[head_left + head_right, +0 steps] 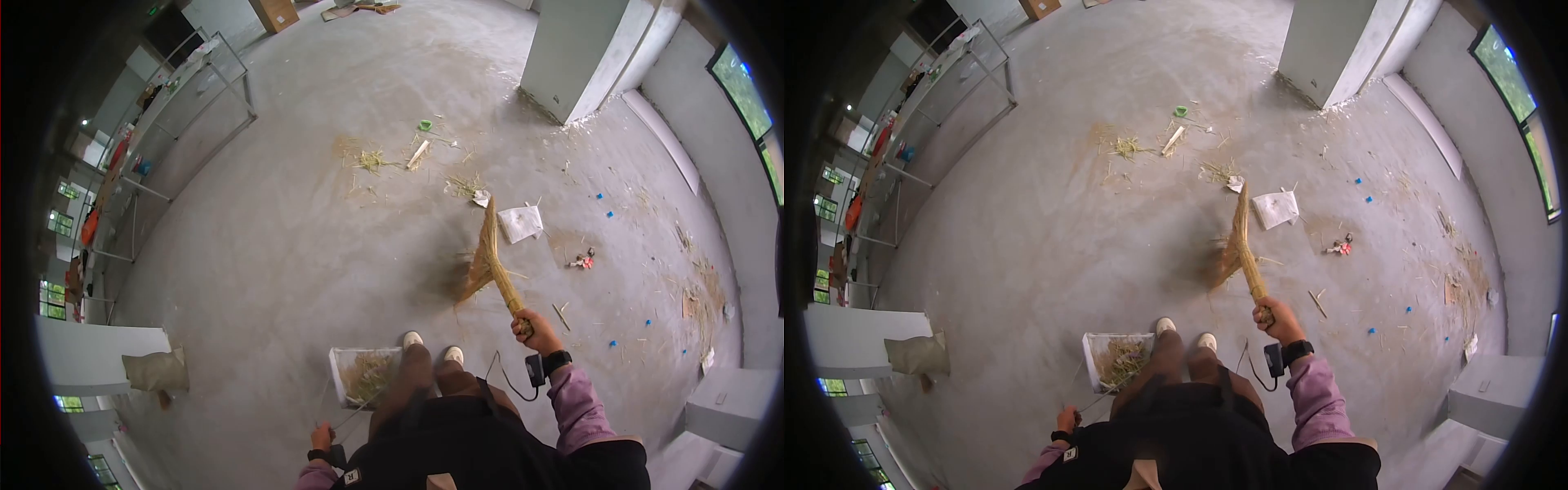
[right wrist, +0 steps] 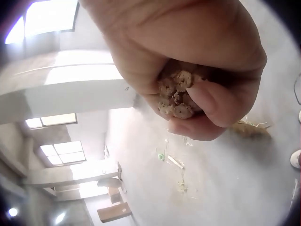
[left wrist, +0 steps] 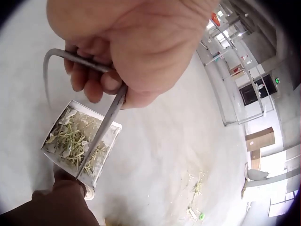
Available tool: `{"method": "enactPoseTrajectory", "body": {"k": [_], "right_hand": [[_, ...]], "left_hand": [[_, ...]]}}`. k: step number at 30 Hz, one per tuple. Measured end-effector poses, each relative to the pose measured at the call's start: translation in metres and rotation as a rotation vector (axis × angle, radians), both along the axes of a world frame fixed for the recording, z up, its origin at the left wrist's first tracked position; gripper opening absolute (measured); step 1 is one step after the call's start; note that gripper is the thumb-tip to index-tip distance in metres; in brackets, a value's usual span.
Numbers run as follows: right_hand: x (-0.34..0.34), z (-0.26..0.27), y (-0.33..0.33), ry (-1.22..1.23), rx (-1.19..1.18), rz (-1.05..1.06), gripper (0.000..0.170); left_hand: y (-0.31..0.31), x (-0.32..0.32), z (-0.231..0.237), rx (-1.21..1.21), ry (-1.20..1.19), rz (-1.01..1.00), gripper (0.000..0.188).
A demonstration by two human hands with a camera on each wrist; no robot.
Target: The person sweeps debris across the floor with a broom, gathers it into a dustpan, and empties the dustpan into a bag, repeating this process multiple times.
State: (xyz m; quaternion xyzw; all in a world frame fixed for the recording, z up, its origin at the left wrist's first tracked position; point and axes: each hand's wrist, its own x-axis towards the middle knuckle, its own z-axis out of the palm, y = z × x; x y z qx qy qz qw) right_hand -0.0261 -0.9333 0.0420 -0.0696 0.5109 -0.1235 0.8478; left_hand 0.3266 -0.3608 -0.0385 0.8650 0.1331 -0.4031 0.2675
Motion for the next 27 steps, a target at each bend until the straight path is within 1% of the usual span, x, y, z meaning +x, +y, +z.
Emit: {"method": "enactPoseTrajectory", "body": {"k": [1, 2, 3, 4, 6, 8, 9, 12, 13, 15, 16, 17, 18, 19, 23, 24, 26, 27], "right_hand": [[0.0, 0.004, 0.007, 0.046, -0.057, 0.077, 0.015], [0.002, 0.01, 0.014, 0.023, -0.052, 0.094, 0.015], [0.003, 0.019, 0.021, 0.002, -0.048, 0.111, 0.015], [0.005, 0.027, 0.027, -0.018, -0.045, 0.129, 0.015], [0.008, 0.031, 0.036, -0.101, 0.069, 0.097, 0.016], [0.015, 0.019, 0.042, -0.18, 0.167, 0.092, 0.016], [0.021, 0.012, 0.044, -0.175, 0.19, 0.103, 0.016], [0.026, -0.007, 0.05, -0.121, 0.135, 0.165, 0.017], [0.021, -0.016, 0.052, -0.093, 0.12, 0.19, 0.018], [-0.002, -0.028, 0.047, -0.07, 0.159, 0.172, 0.018], [-0.014, -0.033, 0.044, -0.059, 0.178, 0.167, 0.018], [-0.023, -0.025, 0.038, 0.012, 0.151, 0.119, 0.02], [-0.034, -0.022, 0.031, -0.009, 0.168, 0.07, 0.018], [-0.043, -0.021, 0.024, 0.029, 0.11, 0.079, 0.017], [-0.05, -0.015, 0.008, 0.182, -0.094, 0.134, 0.014], [-0.043, -0.006, 0.008, 0.199, -0.159, 0.163, 0.014], [-0.027, 0.014, 0.016, 0.234, -0.289, 0.219, 0.015], [-0.02, 0.024, 0.022, 0.218, -0.279, 0.206, 0.015]], "left_hand": [[0.004, -0.008, 0.002, 0.01, -0.015, -0.093, 0.03], [0.008, -0.014, 0.005, 0.022, -0.03, -0.185, 0.03], [0.01, -0.019, 0.005, 0.035, 0.003, -0.151, 0.031], [0.012, -0.023, 0.008, 0.027, -0.006, -0.163, 0.03], [0.006, -0.039, 0.021, 0.002, -0.019, -0.186, 0.029], [0.01, -0.043, 0.016, -0.008, -0.085, -0.352, 0.029], [0.013, -0.044, 0.013, -0.011, -0.121, -0.437, 0.029], [0.021, -0.05, 0.013, 0.017, -0.403, -0.855, 0.029], [0.024, -0.052, 0.012, -0.005, -0.366, -0.754, 0.029], [0.022, -0.059, 0.016, -0.042, -0.292, -0.544, 0.03], [0.022, -0.062, 0.019, -0.051, -0.266, -0.477, 0.03], [0.022, -0.065, 0.021, -0.06, -0.242, -0.408, 0.03], [0.022, -0.067, 0.023, -0.063, -0.239, -0.395, 0.03], [0.021, -0.07, 0.025, -0.066, -0.237, -0.382, 0.029], [0.017, -0.067, 0.032, -0.018, -0.3, -0.617, 0.028], [0.016, -0.065, 0.03, 0.003, -0.312, -0.687, 0.028], [0.012, -0.064, 0.026, -0.092, -0.252, -0.42, 0.027], [0.012, -0.063, 0.022, -0.124, -0.237, -0.345, 0.027]]}}
